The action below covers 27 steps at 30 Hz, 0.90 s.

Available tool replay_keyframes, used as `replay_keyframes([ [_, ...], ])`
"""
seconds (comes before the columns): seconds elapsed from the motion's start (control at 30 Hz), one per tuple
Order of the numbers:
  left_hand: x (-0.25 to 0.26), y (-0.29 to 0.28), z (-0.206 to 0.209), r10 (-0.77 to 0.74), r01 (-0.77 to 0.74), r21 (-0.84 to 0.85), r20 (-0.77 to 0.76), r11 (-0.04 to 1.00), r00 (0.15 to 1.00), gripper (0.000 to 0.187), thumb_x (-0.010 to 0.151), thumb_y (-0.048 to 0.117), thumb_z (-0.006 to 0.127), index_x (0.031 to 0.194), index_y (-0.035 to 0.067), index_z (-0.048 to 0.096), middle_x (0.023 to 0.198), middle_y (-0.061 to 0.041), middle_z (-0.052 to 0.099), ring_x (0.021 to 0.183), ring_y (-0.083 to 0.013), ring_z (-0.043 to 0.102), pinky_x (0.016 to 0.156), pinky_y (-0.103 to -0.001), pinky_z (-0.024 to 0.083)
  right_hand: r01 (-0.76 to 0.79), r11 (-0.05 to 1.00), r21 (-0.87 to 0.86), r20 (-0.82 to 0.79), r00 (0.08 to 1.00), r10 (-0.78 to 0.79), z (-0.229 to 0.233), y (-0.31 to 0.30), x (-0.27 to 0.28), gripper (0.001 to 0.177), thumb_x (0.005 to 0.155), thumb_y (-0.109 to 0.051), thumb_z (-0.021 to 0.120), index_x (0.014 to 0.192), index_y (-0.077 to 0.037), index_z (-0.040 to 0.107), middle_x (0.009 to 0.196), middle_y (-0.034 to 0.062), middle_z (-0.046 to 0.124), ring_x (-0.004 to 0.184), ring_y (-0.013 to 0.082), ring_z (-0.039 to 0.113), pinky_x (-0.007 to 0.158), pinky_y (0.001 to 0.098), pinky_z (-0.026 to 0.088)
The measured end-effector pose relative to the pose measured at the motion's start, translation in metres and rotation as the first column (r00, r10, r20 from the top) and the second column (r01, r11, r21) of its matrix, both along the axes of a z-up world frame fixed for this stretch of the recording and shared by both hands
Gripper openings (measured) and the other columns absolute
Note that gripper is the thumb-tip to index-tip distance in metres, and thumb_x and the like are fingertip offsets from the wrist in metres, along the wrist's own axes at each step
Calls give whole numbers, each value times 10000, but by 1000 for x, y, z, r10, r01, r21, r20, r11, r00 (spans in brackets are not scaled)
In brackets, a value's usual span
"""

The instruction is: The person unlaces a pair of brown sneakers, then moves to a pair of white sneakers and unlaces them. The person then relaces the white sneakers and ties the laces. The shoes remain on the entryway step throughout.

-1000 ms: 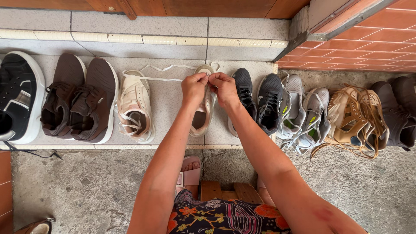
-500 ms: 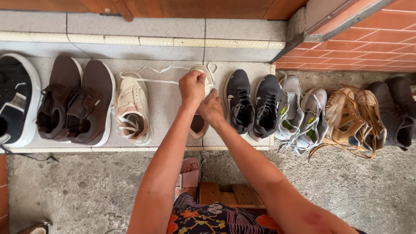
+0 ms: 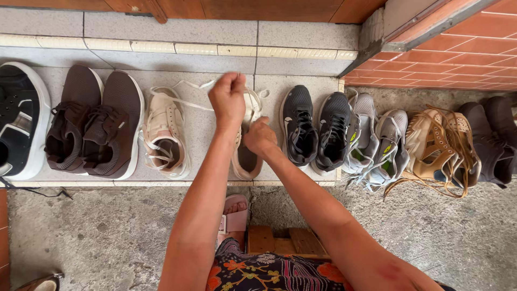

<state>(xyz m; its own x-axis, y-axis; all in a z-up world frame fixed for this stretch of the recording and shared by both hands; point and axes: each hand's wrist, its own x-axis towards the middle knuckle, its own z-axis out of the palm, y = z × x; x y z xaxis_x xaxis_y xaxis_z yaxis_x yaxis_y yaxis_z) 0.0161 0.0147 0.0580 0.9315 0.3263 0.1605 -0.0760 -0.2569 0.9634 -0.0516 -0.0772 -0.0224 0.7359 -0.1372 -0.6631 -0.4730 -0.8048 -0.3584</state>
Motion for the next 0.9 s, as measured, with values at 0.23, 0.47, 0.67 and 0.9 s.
replay_keyframes([
  [0.23,17,8,118,-29,163,-442,295,882,955,74,1050,88,714,1000,37,733,840,8,660,758,-74,577,695,-234,477,35,999,-27,-9,999,-35,3,2,2,866,858,-136,625,1437,269,125,1305,399,566,1234,475,603,1050,459,487],
  [0.47,1,52,212,-30,397,-730,460,557,888,52,1029,50,726,1012,2,736,861,-75,720,716,-158,623,674,-295,465,-67,991,119,-139,987,83,41,-7,8,692,894,-228,625,1387,178,357,1224,301,661,1082,380,682,919,411,588],
  [0.67,11,41,110,-151,158,-741,77,653,986,71,968,72,735,934,10,748,860,-67,736,718,-117,610,681,-279,475,488,796,358,-253,871,-420,68,-39,57,597,913,-465,678,1217,48,653,1074,177,696,900,270,682,781,407,615],
  [0.9,15,73,-68,78,-154,-39,-727,987,683,226,957,105,627,869,-102,651,753,-181,662,688,-246,617,549,-405,486,324,923,208,-72,946,-316,-13,-11,65,471,997,-353,604,1038,106,705,902,217,727,752,307,708,657,413,576],
])
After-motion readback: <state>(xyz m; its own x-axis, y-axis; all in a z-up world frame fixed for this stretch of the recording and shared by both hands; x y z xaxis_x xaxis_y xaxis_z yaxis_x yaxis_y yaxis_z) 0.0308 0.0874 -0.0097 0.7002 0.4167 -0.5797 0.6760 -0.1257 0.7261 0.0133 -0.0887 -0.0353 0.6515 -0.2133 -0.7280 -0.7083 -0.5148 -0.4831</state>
